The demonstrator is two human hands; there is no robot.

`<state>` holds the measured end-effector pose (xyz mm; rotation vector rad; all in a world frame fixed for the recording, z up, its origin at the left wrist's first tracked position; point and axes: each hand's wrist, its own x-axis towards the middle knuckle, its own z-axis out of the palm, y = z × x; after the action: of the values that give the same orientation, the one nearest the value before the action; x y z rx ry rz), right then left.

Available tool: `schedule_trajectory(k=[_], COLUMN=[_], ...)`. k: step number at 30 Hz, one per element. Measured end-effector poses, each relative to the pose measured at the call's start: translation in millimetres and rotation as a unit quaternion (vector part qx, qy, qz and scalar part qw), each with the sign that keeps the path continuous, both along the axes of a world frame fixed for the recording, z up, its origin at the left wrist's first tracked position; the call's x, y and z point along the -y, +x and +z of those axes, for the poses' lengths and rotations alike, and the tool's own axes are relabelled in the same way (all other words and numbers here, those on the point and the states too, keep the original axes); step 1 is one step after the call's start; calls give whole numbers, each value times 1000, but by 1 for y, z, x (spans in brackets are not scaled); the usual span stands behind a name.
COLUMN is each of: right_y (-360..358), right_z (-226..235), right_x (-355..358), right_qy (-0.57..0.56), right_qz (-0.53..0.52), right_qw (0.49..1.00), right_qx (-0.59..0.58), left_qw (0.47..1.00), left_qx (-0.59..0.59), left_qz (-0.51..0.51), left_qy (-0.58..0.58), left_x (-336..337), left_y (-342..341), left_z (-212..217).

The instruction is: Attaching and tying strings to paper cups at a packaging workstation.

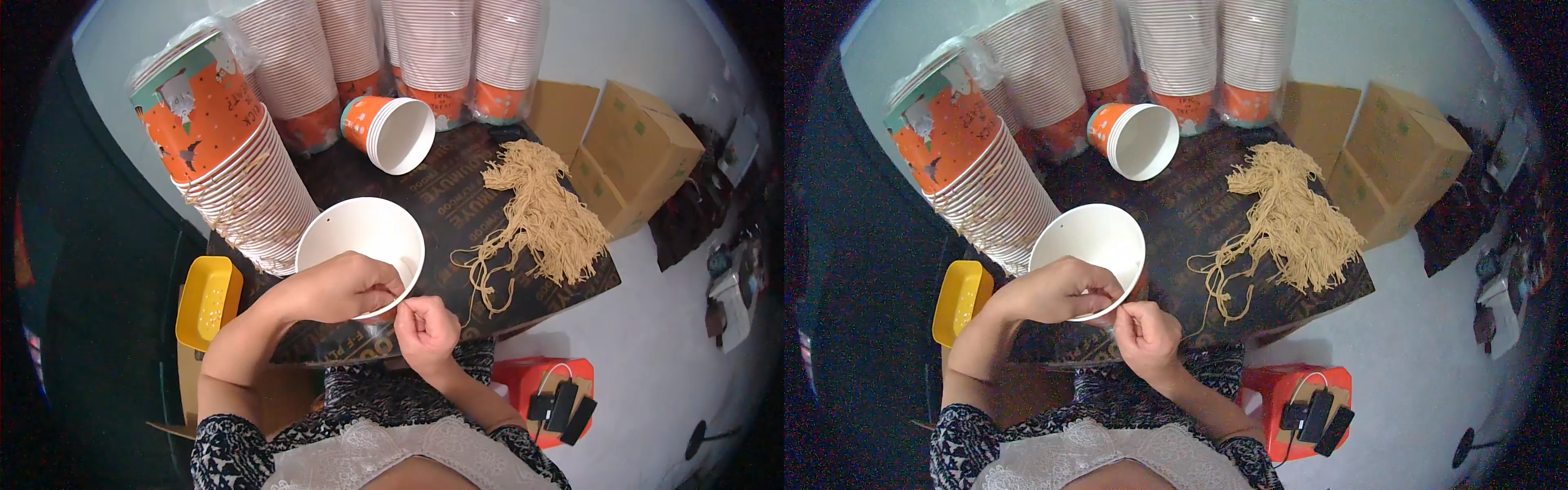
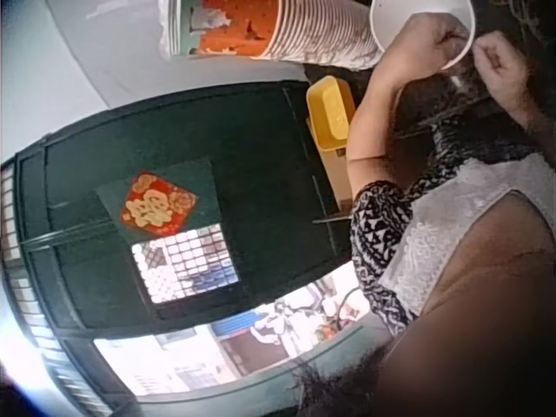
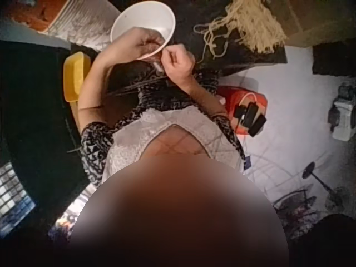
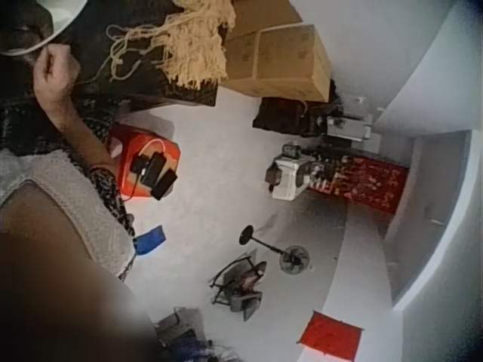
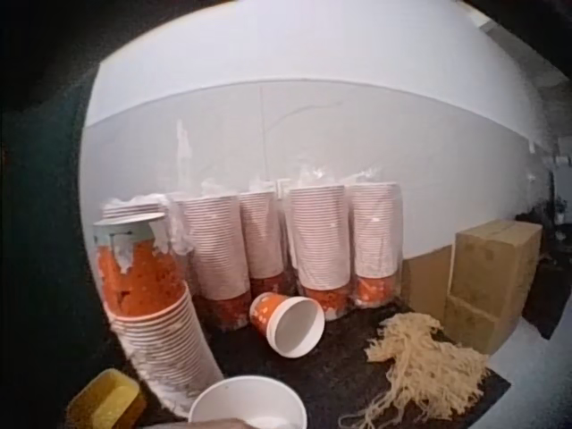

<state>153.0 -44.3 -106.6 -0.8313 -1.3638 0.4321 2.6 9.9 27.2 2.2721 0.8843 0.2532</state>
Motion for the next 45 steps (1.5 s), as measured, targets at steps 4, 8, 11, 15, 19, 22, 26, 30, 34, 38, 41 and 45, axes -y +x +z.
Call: schedule_trajectory(k=[4,8,11,15,19,22,26,30,34,38,41,45], right_y=[-1,1,7,19,22,20,19,20,23,33,28,26], right_z=[-5,2,16,8,16,20,16,14,18,29,30,23], right_x=[-4,-1,6,7,5,5,3,4,3,3,5,5], right_qy=[31,3,-69,-121,-129,-153,-146,-153,-148,-165,-186,-188], right_qz=[-4,12,58,98,108,140,145,151,155,171,185,170], right_qw=[1000,1000,996,988,986,978,979,977,977,971,965,967], right_qx=[6,0,-12,-2,7,-5,7,3,10,25,-18,-7], left_qw=[999,999,1000,996,973,947,921,903,903,893,900,922], left_qx=[20,19,-2,18,151,270,323,296,299,330,325,273], left_qz=[-14,-15,17,85,149,121,117,161,153,185,206,251], left_qy=[-21,-49,-16,-9,-84,-127,-184,-265,-268,-244,-204,-113], left_x=[-6,-7,-2,3,8,17,17,17,13,10,10,12], left_y=[-1,0,0,-9,-14,-9,-2,-2,0,2,3,2], left_z=[-9,-10,-6,0,-16,-17,-21,-8,-14,-16,-22,-18])
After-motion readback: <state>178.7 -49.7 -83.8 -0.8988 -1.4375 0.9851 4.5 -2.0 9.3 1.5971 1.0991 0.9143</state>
